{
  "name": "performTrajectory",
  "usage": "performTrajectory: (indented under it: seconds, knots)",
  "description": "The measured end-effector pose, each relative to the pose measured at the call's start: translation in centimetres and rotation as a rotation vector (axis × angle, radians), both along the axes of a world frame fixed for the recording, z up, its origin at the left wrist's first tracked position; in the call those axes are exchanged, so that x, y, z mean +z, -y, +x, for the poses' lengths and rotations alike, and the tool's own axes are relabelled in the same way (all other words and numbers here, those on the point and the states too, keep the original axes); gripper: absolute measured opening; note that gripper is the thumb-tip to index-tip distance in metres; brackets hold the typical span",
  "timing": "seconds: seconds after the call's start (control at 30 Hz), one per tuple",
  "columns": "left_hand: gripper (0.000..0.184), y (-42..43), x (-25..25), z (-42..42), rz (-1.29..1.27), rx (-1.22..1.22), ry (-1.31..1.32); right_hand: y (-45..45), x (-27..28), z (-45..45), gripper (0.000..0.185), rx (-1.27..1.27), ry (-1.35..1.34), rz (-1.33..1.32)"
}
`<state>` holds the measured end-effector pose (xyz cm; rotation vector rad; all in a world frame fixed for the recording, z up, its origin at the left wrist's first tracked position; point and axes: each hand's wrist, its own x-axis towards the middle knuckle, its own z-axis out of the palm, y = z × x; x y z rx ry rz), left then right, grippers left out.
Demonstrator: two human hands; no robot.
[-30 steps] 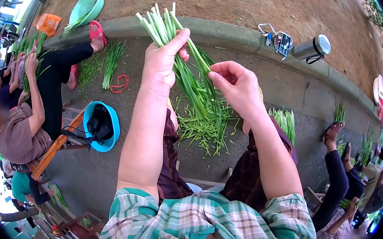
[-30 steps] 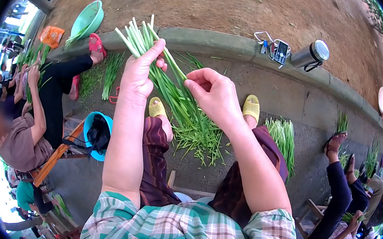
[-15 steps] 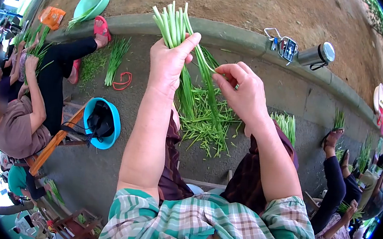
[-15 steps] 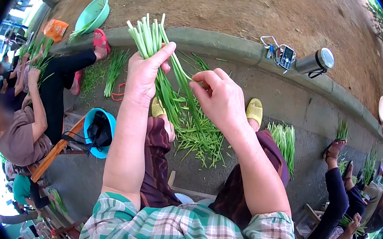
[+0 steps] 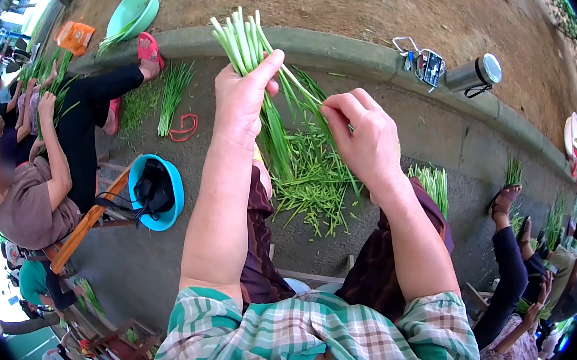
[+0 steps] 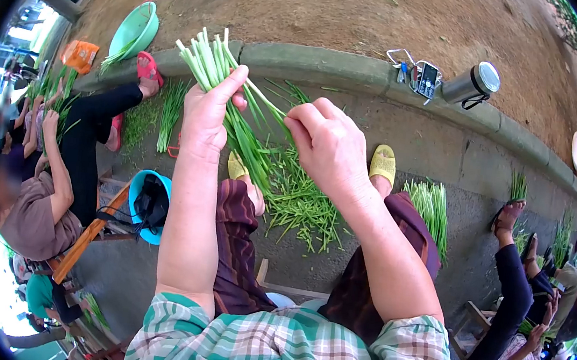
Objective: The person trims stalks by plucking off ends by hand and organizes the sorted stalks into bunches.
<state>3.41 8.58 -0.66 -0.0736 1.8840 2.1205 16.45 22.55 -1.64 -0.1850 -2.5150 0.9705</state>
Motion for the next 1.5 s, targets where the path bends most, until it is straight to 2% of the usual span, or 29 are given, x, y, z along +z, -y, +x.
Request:
performTrajectory:
  seconds: [0.03, 0.13, 0.23, 0.33, 0.43, 0.47, 0.5, 0.63, 0.73, 0.77, 0.83, 0.9, 0.93, 1.0, 1.1, 1.17, 1.2, 1.23, 1.3, 1.5]
  knots:
    - [0.016, 0.1, -0.1, -0.1, 0.027, 0.007, 0.013, 0.0, 0.1, -0.1, 0.009, -0.004, 0.001, -0.001]
    - [0.015, 0.2, -0.3, -0.3, 0.101, 0.017, 0.068, 0.1, 0.3, -0.6, 0.008, 0.043, -0.253, 0.088]
    - [0.017, 0.4, -0.2, -0.6, 0.152, 0.013, 0.137, -0.1, 0.4, -0.7, 0.009, 0.06, -0.339, 0.12]
    - [0.017, 1.8, -0.2, -2.2, 0.241, 0.194, 0.155, -0.8, 1.5, -0.1, 0.009, 0.02, -0.408, 0.087]
    - [0.018, 3.7, -0.2, -3.3, 0.329, 0.292, 0.184, -2.4, 0.6, 0.2, 0.005, -0.121, -0.355, -0.205]
    - [0.018, 4.4, -0.3, -3.8, 0.365, 0.362, 0.2, -2.5, 0.2, 0.3, 0.005, -0.21, -0.296, -0.467]
    - [0.019, 5.0, -0.4, -4.2, 0.393, 0.372, 0.207, -2.8, 1.1, 0.5, 0.014, -0.253, -0.227, -0.75]
    - [0.021, 6.7, -0.6, -4.9, 0.476, 0.407, 0.181, -4.4, 0.3, 0.7, 0.02, -0.285, -0.171, -0.853]
    - [0.02, 7.5, -0.5, -5.2, 0.468, 0.446, 0.183, -3.0, -0.2, 1.3, 0.019, -0.139, 0.032, -0.753]
    - [0.019, 7.9, -0.5, -5.3, 0.495, 0.434, 0.178, -2.8, -0.3, 1.7, 0.019, -0.063, 0.234, -0.636]
    - [0.018, 8.5, -0.6, -5.6, 0.528, 0.435, 0.19, -2.5, -0.5, 2.4, 0.025, 0.233, 0.57, -0.525]
    - [0.019, 9.0, -0.5, -5.7, 0.547, 0.427, 0.202, -2.3, -0.7, 3.1, 0.03, 0.541, 0.652, -0.396]
    - [0.02, 9.1, -0.4, -5.7, 0.558, 0.424, 0.209, -2.5, -0.3, 3.2, 0.032, 0.583, 0.731, -0.365]
    - [0.021, 9.4, -0.3, -5.8, 0.573, 0.41, 0.207, -3.0, 1.3, 2.9, 0.033, 0.516, 0.751, -0.383]
    - [0.021, 10.0, -0.4, -5.9, 0.58, 0.398, 0.21, -4.1, 3.3, 2.7, 0.033, 0.252, 0.787, -0.527]
    - [0.02, 10.4, -0.4, -6.1, 0.583, 0.406, 0.194, -5.4, -0.5, 2.6, 0.034, 0.135, 0.598, -0.716]
    - [0.019, 10.5, -0.3, -6.1, 0.587, 0.386, 0.185, -6.1, -0.4, 2.5, 0.032, 0.028, 0.636, -0.485]
    - [0.019, 10.6, -0.3, -6.1, 0.589, 0.386, 0.189, -6.4, -0.6, 2.7, 0.032, 0.025, 0.64, -0.483]
    - [0.018, 10.8, -0.1, -6.1, 0.63, 0.378, 0.224, -6.8, -1.6, 3.0, 0.031, -0.102, 0.666, 0.145]
    - [0.018, 11.0, -0.1, -6.1, 0.649, 0.347, 0.213, -6.2, -1.9, 2.5, 0.031, -0.043, 0.802, 0.112]
